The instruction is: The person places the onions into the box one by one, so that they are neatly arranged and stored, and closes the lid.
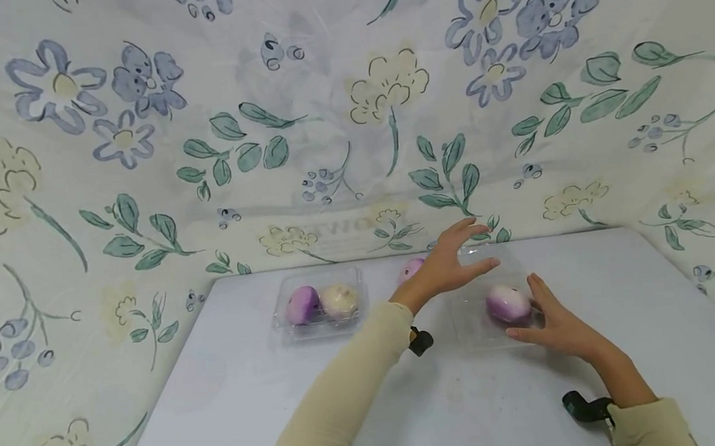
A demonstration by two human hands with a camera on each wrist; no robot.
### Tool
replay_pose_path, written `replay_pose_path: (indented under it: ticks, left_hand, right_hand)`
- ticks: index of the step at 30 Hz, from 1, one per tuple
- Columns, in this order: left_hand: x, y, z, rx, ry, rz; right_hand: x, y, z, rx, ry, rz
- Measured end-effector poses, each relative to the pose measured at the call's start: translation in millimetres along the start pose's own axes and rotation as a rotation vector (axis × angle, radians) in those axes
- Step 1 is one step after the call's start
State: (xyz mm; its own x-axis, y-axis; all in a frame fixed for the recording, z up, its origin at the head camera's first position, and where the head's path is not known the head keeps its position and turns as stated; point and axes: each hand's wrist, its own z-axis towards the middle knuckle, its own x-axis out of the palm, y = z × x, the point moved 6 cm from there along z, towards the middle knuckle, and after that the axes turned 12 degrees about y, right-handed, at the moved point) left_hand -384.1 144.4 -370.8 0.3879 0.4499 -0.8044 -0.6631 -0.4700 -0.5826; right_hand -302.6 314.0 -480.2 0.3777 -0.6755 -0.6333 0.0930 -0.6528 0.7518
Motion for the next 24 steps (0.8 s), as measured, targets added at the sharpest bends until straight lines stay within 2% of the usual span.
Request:
replay_pose_path:
  ticks: [5,17,24]
  left_hand:
    - [-6.2,9.4,-5.5,0.0,-0.018,-0.019]
    - [-11.5,45.4,-17.4,-0.097,-0.043,-0.097]
    - [-18.8,59.7,-18.1,-0.116,-0.059,-0.09]
  right_hand:
    - [0.4,-1.0,-1.3,0.022,0.004,0.001]
    - [1.1,0.9,-2.9,-0.001,-0.008,0.007]
    - [-1.7,-1.0,-0.2,-0.002,-0.018,-0.009]
